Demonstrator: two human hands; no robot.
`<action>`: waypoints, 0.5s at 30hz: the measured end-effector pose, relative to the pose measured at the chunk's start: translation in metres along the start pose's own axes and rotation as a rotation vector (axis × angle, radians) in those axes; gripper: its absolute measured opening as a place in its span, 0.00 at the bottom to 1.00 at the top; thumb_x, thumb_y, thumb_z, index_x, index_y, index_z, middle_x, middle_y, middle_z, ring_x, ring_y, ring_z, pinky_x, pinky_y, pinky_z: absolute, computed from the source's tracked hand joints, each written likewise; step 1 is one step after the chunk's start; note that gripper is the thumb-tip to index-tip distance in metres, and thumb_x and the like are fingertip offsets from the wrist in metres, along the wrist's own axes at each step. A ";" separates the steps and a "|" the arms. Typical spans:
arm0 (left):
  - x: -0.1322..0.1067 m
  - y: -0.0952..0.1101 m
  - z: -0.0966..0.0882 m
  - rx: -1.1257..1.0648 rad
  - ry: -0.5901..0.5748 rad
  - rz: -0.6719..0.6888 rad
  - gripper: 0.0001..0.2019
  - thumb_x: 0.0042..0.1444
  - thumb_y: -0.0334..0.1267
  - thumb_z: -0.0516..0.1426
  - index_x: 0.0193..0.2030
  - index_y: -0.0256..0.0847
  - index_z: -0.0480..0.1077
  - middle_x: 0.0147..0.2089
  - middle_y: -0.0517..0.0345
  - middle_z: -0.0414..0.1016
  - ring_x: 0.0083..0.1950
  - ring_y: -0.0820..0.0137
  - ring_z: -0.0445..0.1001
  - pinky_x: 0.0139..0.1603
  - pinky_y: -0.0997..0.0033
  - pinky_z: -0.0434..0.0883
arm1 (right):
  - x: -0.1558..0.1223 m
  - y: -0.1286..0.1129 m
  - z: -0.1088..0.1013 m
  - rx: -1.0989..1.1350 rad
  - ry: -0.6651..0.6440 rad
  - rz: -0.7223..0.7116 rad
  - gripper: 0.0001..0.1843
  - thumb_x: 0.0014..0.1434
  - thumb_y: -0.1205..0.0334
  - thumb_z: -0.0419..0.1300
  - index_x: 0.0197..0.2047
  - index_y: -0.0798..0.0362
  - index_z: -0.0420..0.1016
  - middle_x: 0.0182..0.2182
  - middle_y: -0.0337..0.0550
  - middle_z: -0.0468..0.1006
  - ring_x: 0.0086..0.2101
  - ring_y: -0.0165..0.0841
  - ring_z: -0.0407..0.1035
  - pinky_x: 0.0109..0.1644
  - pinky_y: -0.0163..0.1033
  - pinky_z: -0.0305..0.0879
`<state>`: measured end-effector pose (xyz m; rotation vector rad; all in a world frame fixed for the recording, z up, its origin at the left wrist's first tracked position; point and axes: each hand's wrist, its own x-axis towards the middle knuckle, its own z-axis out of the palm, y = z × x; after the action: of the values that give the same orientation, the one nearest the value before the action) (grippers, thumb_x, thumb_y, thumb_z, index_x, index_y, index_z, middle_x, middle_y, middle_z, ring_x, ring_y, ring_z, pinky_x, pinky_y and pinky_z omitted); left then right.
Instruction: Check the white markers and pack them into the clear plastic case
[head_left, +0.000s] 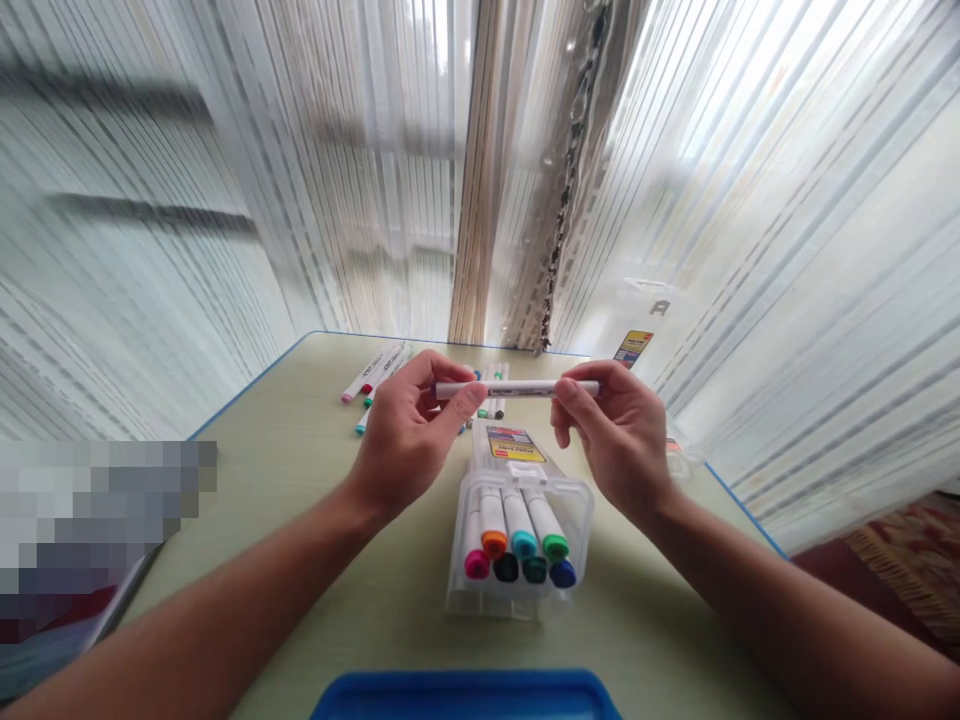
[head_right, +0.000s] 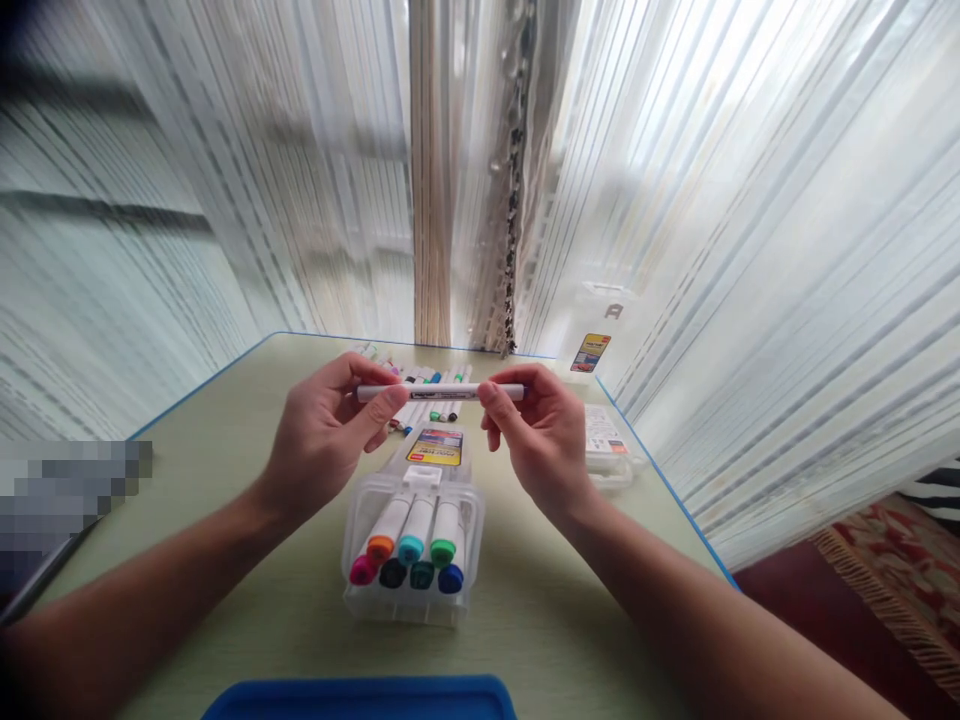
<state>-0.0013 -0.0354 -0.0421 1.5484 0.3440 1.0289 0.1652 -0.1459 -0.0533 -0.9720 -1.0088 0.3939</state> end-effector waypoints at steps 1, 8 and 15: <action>0.000 0.001 0.000 -0.007 0.005 -0.003 0.07 0.55 0.35 0.65 0.36 0.38 0.71 0.23 0.66 0.67 0.19 0.80 0.62 0.18 0.79 0.59 | 0.000 0.000 0.000 0.009 -0.001 0.008 0.05 0.60 0.63 0.69 0.37 0.52 0.76 0.21 0.35 0.76 0.20 0.26 0.68 0.19 0.30 0.64; 0.003 0.002 0.002 -0.143 0.045 -0.051 0.07 0.58 0.35 0.61 0.40 0.34 0.75 0.24 0.62 0.69 0.21 0.78 0.61 0.19 0.76 0.61 | 0.004 -0.001 -0.002 0.096 0.036 0.073 0.06 0.65 0.61 0.63 0.38 0.53 0.79 0.27 0.39 0.79 0.24 0.28 0.71 0.20 0.31 0.66; 0.005 -0.001 0.001 -0.197 0.062 -0.057 0.10 0.60 0.38 0.58 0.43 0.33 0.76 0.30 0.54 0.76 0.22 0.77 0.63 0.20 0.75 0.62 | 0.005 -0.002 -0.003 0.141 0.056 0.102 0.11 0.66 0.56 0.61 0.40 0.54 0.81 0.29 0.44 0.81 0.24 0.30 0.73 0.20 0.33 0.66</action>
<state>0.0021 -0.0321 -0.0409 1.3259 0.3185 1.0355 0.1695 -0.1452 -0.0497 -0.9043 -0.8704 0.5134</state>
